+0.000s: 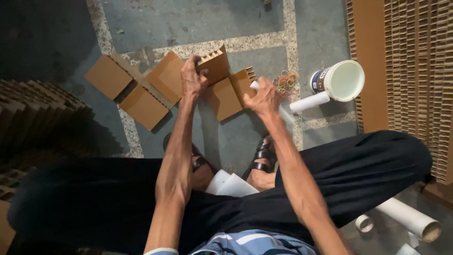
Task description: The person assembles small cardboard boxes by applying glue to the edges of flat pieces, folding them into shape, and securing the joints with rubber bands. The process is repeated for multiple units.
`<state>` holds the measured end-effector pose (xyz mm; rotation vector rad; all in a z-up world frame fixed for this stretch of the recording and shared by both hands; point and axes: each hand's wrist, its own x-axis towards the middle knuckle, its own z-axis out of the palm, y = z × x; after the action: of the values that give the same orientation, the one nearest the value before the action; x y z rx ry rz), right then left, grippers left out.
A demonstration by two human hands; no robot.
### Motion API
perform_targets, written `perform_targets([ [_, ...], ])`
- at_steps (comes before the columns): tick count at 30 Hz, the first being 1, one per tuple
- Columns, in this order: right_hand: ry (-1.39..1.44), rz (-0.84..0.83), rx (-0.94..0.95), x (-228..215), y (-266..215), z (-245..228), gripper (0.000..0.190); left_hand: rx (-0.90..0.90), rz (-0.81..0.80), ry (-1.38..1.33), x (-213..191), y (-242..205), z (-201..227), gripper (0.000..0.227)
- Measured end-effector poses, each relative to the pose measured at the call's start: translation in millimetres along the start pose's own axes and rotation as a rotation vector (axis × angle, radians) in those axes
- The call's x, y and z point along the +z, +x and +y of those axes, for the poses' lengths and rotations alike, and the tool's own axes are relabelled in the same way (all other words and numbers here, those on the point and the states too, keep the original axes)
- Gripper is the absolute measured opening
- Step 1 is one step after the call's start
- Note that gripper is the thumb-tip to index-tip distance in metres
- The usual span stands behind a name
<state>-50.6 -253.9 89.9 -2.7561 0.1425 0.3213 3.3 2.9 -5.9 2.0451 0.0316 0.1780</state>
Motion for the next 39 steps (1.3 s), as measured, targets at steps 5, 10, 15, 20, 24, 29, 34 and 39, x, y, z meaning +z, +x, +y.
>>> perform_targets([
  [5, 0.06, 0.118, -0.135, 24, -12, 0, 0.037, -0.16, -0.247, 0.092, -2, 29, -15, 0.044],
  [10, -0.079, 0.175, -0.177, 39, -21, -10, 0.032, -0.138, -0.654, 0.32, -11, 69, -12, 0.049],
  [15, 0.041, 0.184, -0.185, 38, -24, -17, 0.034, -0.051, -0.811, 0.217, -3, 93, -17, 0.059],
  [20, 0.137, 0.1, -0.103, 26, -20, -20, 0.033, -0.079, -0.845, 0.13, -4, 85, -18, 0.053],
  [24, 0.089, 0.069, -0.033, 29, -17, -26, 0.037, -0.086, -0.84, 0.116, -10, 54, 15, 0.048],
  [29, 0.077, 0.076, -0.026, 32, -13, -28, 0.037, -0.022, -0.687, 0.111, -17, 17, 71, 0.05],
  [34, 0.07, 0.072, 0.0, 31, -16, -31, 0.039, -0.007, -0.585, 0.063, -12, 7, 90, 0.051],
  [39, 0.078, 0.086, 0.005, 36, -21, -29, 0.036, -0.007, -0.607, 0.094, -6, 1, 87, 0.05],
])
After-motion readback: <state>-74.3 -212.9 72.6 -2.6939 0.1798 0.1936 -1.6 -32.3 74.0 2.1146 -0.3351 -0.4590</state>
